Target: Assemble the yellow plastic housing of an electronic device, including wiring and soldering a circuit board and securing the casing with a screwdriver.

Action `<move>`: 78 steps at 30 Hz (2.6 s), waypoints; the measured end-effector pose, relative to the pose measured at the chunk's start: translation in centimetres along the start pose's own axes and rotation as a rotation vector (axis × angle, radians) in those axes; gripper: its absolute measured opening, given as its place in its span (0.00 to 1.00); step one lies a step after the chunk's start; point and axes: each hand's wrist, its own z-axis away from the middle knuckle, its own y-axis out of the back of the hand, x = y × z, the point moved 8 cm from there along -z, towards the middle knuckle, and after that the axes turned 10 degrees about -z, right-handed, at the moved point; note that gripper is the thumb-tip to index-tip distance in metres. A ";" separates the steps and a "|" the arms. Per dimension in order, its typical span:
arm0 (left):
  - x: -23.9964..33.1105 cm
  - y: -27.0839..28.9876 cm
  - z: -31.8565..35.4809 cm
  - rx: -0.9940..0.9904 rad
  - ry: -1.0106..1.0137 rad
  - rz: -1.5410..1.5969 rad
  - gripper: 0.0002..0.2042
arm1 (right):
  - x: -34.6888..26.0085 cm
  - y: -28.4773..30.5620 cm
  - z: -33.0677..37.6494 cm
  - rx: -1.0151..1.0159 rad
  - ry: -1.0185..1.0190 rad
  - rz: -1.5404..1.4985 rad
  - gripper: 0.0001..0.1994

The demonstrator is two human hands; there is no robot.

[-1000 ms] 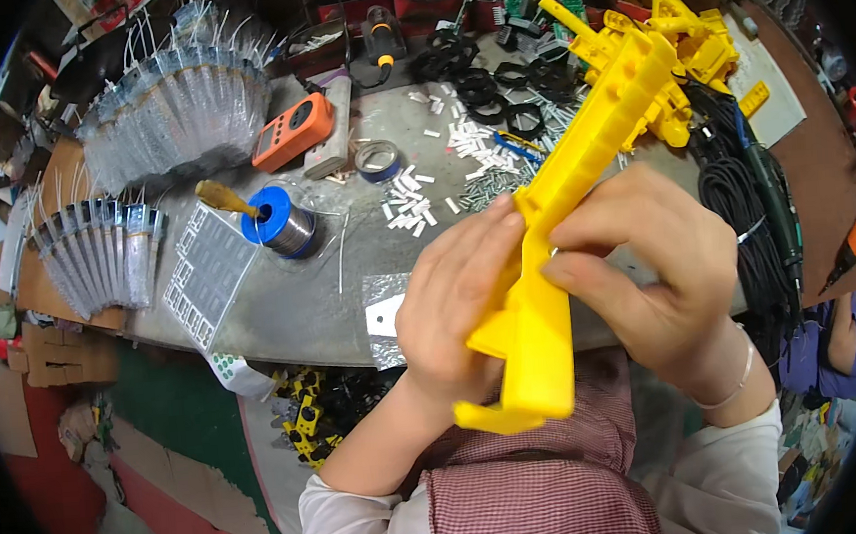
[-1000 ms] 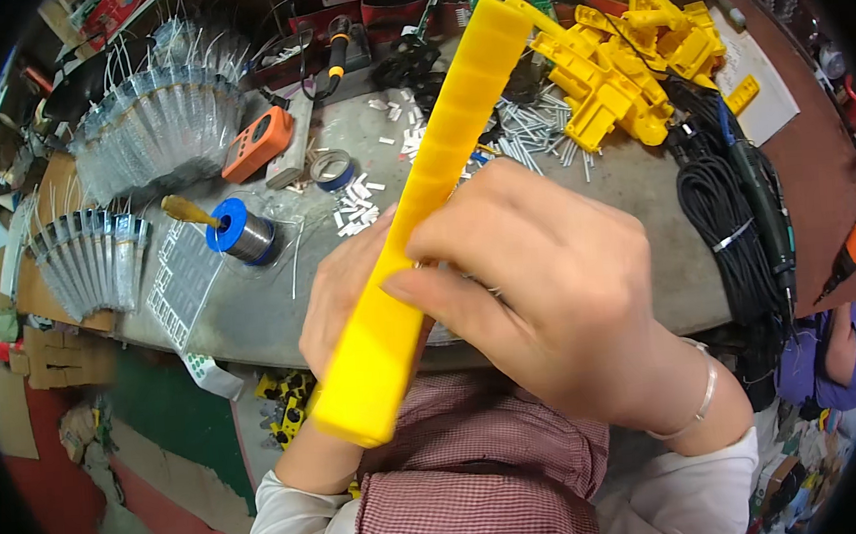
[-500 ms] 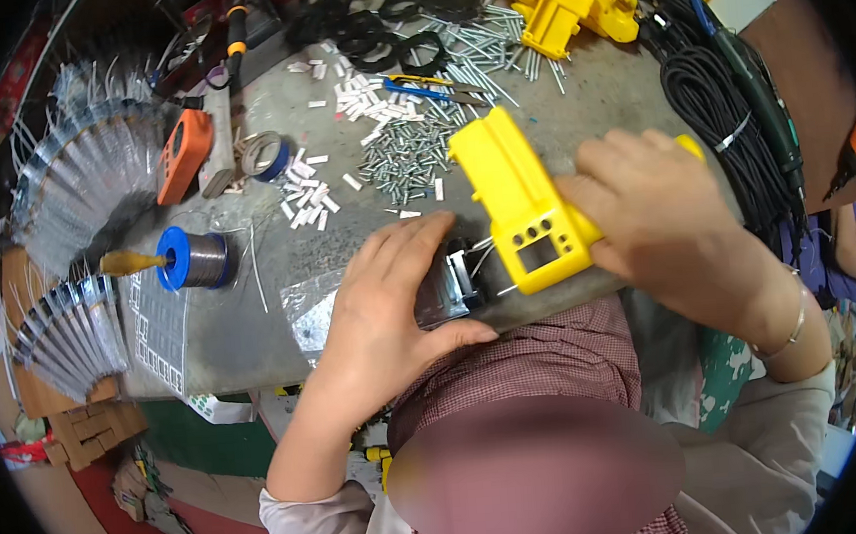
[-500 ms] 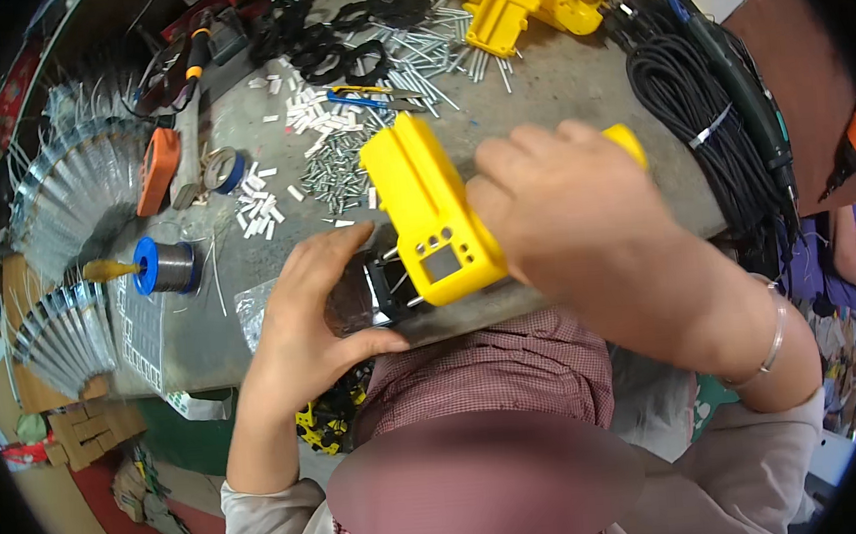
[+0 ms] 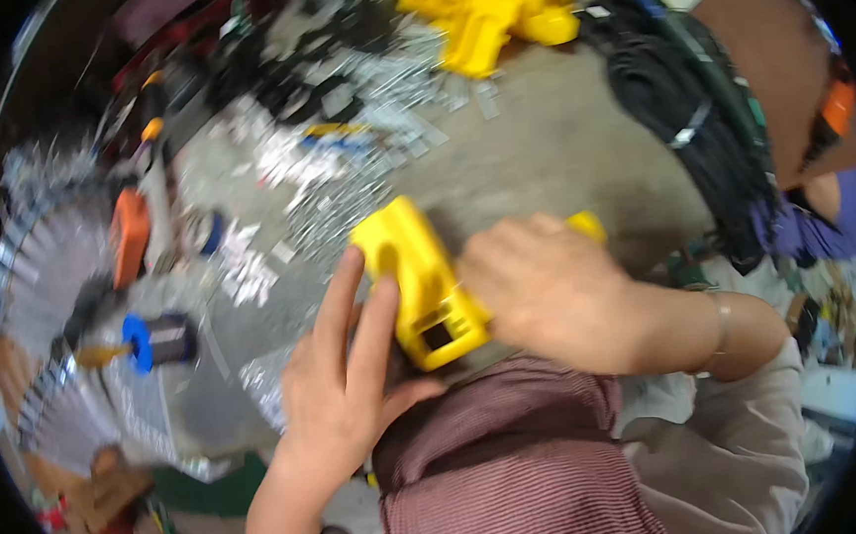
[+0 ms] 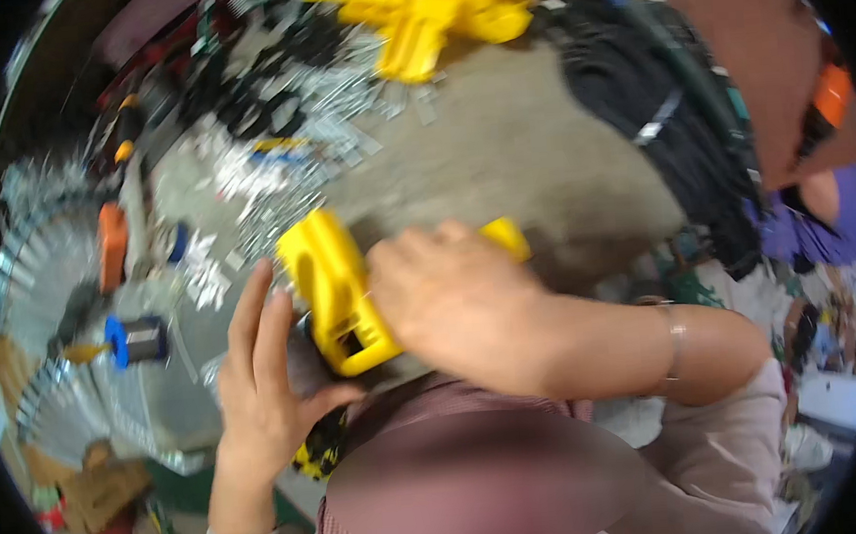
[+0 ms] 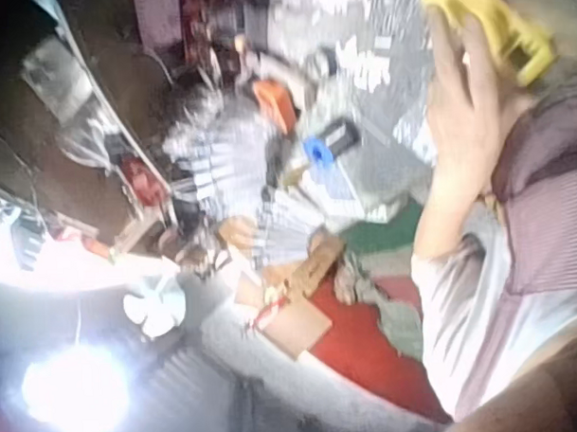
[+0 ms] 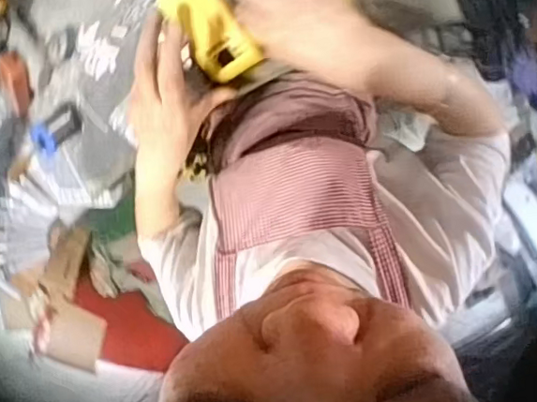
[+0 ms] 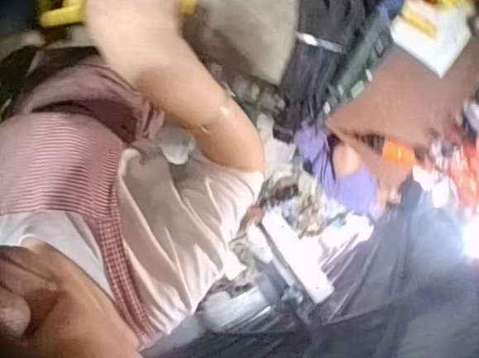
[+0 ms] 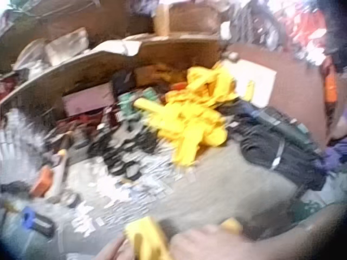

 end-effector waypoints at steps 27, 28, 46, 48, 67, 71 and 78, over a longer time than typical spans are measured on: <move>0.4 -2.5 -1.4 -0.090 -0.111 0.127 0.50 | 11.8 5.9 6.5 1.023 -0.181 -2.242 0.24; 0.5 -2.6 -1.5 -0.079 -0.118 0.129 0.50 | 12.2 4.8 6.1 1.135 -0.183 -2.230 0.22; 0.4 -2.9 -0.8 -0.017 -0.147 0.120 0.51 | 10.9 0.0 5.2 1.423 -0.192 -2.302 0.19; 0.4 -2.9 -0.6 0.024 -0.165 0.126 0.51 | 11.3 -0.4 5.0 1.416 -0.196 -2.310 0.19; -3.6 -0.4 3.6 0.094 0.189 0.308 0.32 | 12.9 -2.6 5.4 1.328 -0.151 -2.363 0.18; -3.4 -0.3 3.7 0.105 0.182 0.346 0.29 | 12.4 -2.1 4.9 1.295 -0.148 -2.427 0.18; -3.4 -0.3 3.5 0.129 0.153 0.343 0.29 | 12.0 -0.3 3.4 1.263 -0.216 -2.424 0.18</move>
